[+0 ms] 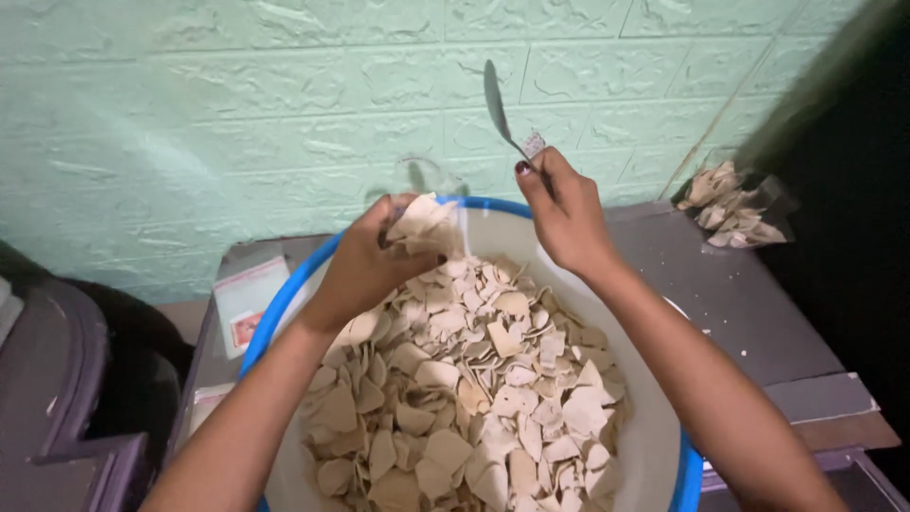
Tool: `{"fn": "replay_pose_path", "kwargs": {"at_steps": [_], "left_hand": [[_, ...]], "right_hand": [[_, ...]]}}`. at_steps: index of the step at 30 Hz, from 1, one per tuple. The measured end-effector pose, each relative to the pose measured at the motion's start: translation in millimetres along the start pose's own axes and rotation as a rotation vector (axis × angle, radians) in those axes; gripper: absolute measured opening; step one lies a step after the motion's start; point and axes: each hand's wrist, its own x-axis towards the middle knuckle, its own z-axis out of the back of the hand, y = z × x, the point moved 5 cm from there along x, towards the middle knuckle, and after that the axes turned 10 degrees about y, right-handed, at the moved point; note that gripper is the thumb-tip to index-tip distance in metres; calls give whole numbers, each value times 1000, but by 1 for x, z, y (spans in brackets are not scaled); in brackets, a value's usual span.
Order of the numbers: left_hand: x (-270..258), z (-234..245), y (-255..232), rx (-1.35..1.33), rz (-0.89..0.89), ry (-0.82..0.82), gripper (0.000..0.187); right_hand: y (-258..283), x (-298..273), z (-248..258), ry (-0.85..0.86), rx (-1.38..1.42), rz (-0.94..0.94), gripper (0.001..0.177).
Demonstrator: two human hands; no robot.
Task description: Filling small plastic bags with dried chips from a large bowl and weighing them on a scale
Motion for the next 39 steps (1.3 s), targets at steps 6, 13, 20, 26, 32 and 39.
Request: {"fn": "replay_pose_path", "kwargs": {"at_steps": [6,13,20,26,32,39], "left_hand": [[-13,-11,-31,-19,-17,55,78],[-6,-17,-14,51,25,109,94],[-10,-19,-15,-92,-72,179,96],[-9,-15,-15,-30,-54,265,85],[-9,-13,-19,72,12,271,76],[-14,-10,-33,276,58,235,69]], "right_hand": [[36,-19,-36,331,429,121,32],[28,-14,-60,235,558,136,18],[37,-14,-39,57,555,159,7],[56,-44,61,-132,326,248,14],[9,-110,165,-293,61,172,40],[-134,-190,188,-366,457,-256,19]]}}
